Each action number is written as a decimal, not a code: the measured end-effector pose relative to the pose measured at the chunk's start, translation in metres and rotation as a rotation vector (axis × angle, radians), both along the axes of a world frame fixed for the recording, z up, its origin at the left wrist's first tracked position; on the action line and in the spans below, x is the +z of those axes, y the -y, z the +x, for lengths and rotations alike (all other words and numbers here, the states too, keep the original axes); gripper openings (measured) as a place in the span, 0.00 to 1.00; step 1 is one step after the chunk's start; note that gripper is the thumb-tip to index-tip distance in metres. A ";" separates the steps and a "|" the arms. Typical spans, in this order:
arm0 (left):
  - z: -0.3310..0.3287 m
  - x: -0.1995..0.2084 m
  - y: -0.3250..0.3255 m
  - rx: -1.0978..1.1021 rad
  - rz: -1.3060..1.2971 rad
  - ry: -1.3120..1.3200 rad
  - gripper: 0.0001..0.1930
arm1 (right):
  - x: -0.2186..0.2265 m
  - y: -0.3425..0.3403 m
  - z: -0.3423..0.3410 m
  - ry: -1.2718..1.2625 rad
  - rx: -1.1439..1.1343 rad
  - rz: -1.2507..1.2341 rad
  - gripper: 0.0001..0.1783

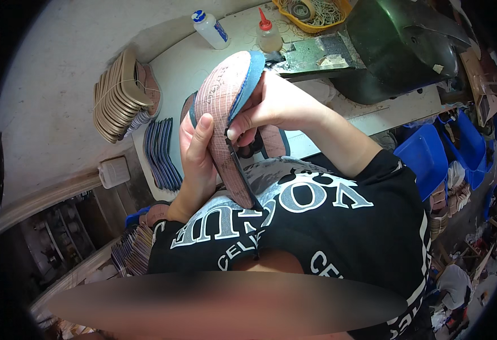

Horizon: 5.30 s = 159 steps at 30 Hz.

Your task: Preparing and inspecting shoe soles by applying adhesive and checking alignment.

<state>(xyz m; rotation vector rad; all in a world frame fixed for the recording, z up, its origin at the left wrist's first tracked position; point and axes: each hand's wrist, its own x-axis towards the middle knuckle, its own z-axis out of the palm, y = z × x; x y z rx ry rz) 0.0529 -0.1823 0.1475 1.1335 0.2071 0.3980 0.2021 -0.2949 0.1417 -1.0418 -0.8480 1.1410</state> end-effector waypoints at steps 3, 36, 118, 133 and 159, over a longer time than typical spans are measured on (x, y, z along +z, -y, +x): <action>-0.001 0.005 -0.002 -0.046 0.011 -0.015 0.23 | 0.000 0.002 -0.002 -0.042 -0.051 0.054 0.17; 0.056 -0.061 -0.062 0.181 -0.284 -0.122 0.12 | -0.024 0.057 -0.022 -0.318 0.117 -0.406 0.19; 0.097 -0.016 -0.051 -0.429 0.424 -0.917 0.26 | -0.045 0.056 -0.029 -0.290 -0.088 -0.366 0.17; 0.061 -0.033 -0.059 -0.187 0.256 -0.611 0.17 | -0.038 0.053 -0.032 0.156 -0.071 -0.286 0.11; -0.002 -0.019 0.009 0.258 0.364 -0.116 0.18 | -0.035 0.030 -0.038 0.017 -0.433 -0.057 0.07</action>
